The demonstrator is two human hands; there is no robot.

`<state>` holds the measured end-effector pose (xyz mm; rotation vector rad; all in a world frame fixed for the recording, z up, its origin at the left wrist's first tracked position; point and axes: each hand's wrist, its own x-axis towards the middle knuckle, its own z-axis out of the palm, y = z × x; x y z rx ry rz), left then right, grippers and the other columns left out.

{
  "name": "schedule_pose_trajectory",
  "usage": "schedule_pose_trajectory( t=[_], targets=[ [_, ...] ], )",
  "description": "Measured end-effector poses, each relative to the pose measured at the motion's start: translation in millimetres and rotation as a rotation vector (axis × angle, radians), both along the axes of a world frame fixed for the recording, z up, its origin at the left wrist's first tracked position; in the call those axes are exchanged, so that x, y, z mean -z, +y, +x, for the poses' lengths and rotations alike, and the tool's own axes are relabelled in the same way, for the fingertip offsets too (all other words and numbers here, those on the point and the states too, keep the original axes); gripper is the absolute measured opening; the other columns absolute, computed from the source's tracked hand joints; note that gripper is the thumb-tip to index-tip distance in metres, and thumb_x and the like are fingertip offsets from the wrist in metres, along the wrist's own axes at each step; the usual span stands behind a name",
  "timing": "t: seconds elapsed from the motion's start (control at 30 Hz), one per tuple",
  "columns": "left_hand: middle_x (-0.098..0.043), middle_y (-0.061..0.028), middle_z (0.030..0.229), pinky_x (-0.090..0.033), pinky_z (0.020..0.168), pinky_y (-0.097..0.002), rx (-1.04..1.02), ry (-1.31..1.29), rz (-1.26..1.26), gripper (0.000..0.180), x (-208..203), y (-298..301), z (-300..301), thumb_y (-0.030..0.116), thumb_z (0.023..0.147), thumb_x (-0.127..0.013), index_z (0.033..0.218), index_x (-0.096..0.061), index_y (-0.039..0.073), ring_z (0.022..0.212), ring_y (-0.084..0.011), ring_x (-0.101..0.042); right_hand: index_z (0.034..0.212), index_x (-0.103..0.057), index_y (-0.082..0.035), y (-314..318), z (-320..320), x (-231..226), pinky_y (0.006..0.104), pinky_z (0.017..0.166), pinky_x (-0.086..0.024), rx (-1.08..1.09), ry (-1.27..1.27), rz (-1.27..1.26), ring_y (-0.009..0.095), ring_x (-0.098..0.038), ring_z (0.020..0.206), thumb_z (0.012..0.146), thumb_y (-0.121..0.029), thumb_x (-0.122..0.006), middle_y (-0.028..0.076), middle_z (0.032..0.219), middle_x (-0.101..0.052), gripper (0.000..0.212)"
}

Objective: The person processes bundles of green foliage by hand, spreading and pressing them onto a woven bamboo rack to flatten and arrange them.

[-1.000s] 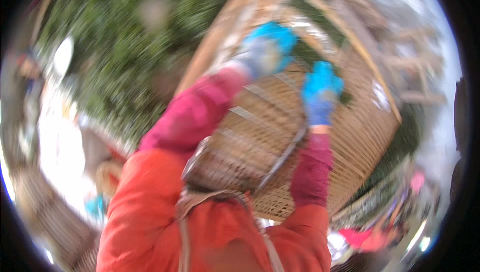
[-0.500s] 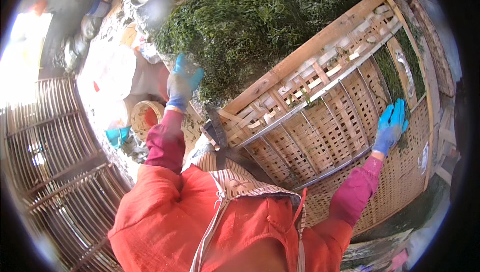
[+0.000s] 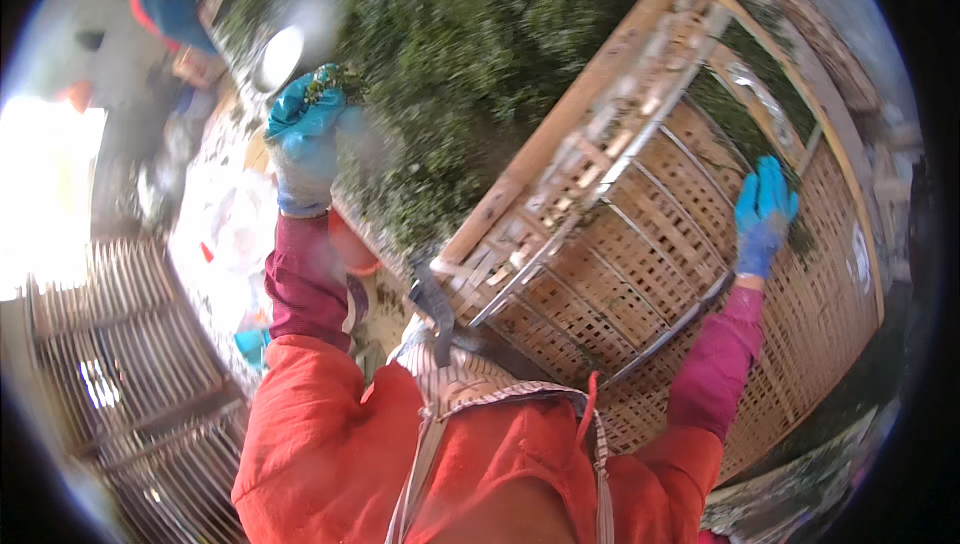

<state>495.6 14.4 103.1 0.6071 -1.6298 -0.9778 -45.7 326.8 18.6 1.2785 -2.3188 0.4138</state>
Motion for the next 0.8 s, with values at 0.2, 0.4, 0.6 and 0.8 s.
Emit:
schedule_pose_trajectory(
  t=[0.2, 0.4, 0.6, 0.8],
  targets=[
    [-0.075, -0.0118, 0.101, -0.062, 0.075, -0.0375, 0.437, 0.333, 0.372, 0.033, -49.0, 63.3, -236.9, -0.003, 0.089, -0.069, 0.122, -0.068, -0.005, 0.078, -0.0224, -0.072, 0.132, -0.065, 0.001, -2.2, 10.6, 3.8, 0.0431, 0.11, -0.047, -0.078, -0.152, -0.599, 0.036, -0.062, 0.127, 0.097, -0.003, -0.062, 0.022, 0.137, -0.064, 0.035],
    [-0.075, -0.0158, 0.111, -0.061, 0.085, -0.0367, 0.835, -0.318, 0.221, 0.04, 20.7, 111.8, -432.3, 0.006, 0.094, -0.069, 0.133, -0.065, 0.001, 0.094, -0.0233, -0.074, 0.139, -0.062, -0.001, 23.6, 5.2, 3.7, 0.04, 0.116, -0.041, 0.091, -0.325, -0.723, 0.031, -0.052, 0.14, 0.101, -0.006, -0.061, 0.02, 0.152, -0.054, 0.038],
    [-0.066, -0.0239, 0.132, -0.053, 0.103, -0.044, 0.698, -0.575, -0.31, 0.045, 37.2, 107.0, -426.3, 0.029, 0.098, -0.066, 0.134, -0.063, 0.002, 0.118, -0.0341, -0.068, 0.12, -0.072, -0.004, 20.0, 4.0, -54.1, 0.0481, 0.114, -0.043, -0.06, 0.094, -0.326, 0.034, -0.063, 0.123, 0.096, -0.02, -0.066, 0.019, 0.132, -0.066, 0.03],
    [-0.061, -0.0189, 0.143, -0.046, 0.111, -0.0478, 0.632, -0.727, -0.761, 0.044, 24.1, 93.1, -415.8, 0.032, 0.097, -0.067, 0.133, -0.064, 0.007, 0.13, -0.0394, -0.058, 0.116, -0.075, -0.009, 48.4, -47.7, -77.6, 0.0501, 0.117, -0.041, -0.221, -0.44, 0.162, 0.033, -0.066, 0.12, 0.096, -0.036, -0.068, 0.014, 0.137, -0.066, 0.034]
  ],
)
